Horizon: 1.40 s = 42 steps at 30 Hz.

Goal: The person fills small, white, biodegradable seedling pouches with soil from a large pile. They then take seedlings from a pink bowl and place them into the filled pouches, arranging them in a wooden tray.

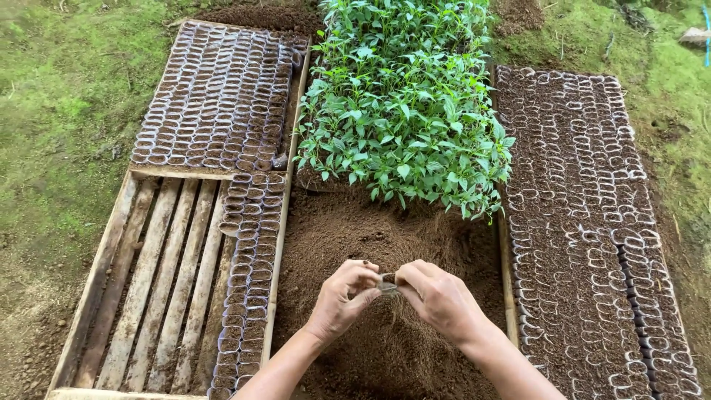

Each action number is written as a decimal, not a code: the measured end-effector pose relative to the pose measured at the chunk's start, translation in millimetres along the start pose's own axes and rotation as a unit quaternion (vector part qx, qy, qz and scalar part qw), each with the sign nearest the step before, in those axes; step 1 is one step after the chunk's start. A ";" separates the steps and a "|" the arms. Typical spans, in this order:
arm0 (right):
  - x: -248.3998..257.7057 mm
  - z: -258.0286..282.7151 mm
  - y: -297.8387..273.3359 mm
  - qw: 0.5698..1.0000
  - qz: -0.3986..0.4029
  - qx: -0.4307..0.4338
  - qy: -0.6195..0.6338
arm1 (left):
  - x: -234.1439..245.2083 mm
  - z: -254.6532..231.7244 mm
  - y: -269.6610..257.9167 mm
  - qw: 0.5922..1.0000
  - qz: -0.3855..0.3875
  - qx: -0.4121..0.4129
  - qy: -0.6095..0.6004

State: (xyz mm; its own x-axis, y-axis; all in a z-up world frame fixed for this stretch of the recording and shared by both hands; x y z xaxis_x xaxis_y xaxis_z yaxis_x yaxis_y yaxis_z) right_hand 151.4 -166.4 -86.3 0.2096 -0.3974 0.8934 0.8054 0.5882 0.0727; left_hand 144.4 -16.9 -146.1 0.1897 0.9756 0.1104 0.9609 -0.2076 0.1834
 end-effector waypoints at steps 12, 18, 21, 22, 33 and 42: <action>43.5 52.7 -8.3 0.993 -0.085 0.081 -0.013 | -29.0 -7.3 -6.1 0.929 0.129 0.217 -0.272; 21.3 49.8 -11.4 0.996 0.010 0.090 -0.006 | -21.5 -15.3 0.5 0.980 0.156 0.110 -0.059; 12.0 48.4 -12.5 0.996 0.054 0.074 -0.009 | -25.7 -5.9 -3.0 0.967 0.172 0.172 -0.073; 7.9 46.0 -13.6 0.996 0.054 0.075 -0.009 | -27.4 -6.1 -3.4 0.967 0.172 0.172 -0.073; -2.7 26.6 -13.2 0.993 0.074 0.066 0.066 | -43.8 11.4 -12.2 0.945 0.154 0.219 -0.189; 13.4 38.0 -19.2 0.995 0.032 0.080 -0.043 | -39.7 6.7 -16.6 0.931 0.169 0.282 -0.160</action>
State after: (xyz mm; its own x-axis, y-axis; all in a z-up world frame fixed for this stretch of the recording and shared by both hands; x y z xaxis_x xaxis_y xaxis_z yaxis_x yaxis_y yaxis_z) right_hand 117.7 -156.3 -58.9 0.2036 -0.2980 0.9326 0.6915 0.7181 0.0784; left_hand 122.4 -51.7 -160.1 0.4647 0.8509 -0.2449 0.7706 -0.5249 -0.3615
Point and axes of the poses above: each hand's wrist, its own y-axis towards the middle knuckle, its own x-axis out of the back of the hand, z = x × y, the point moved 9 cm from there along y, towards the middle knuckle, and after that the axes turned 5 degrees about -y, right-handed, at the moved point
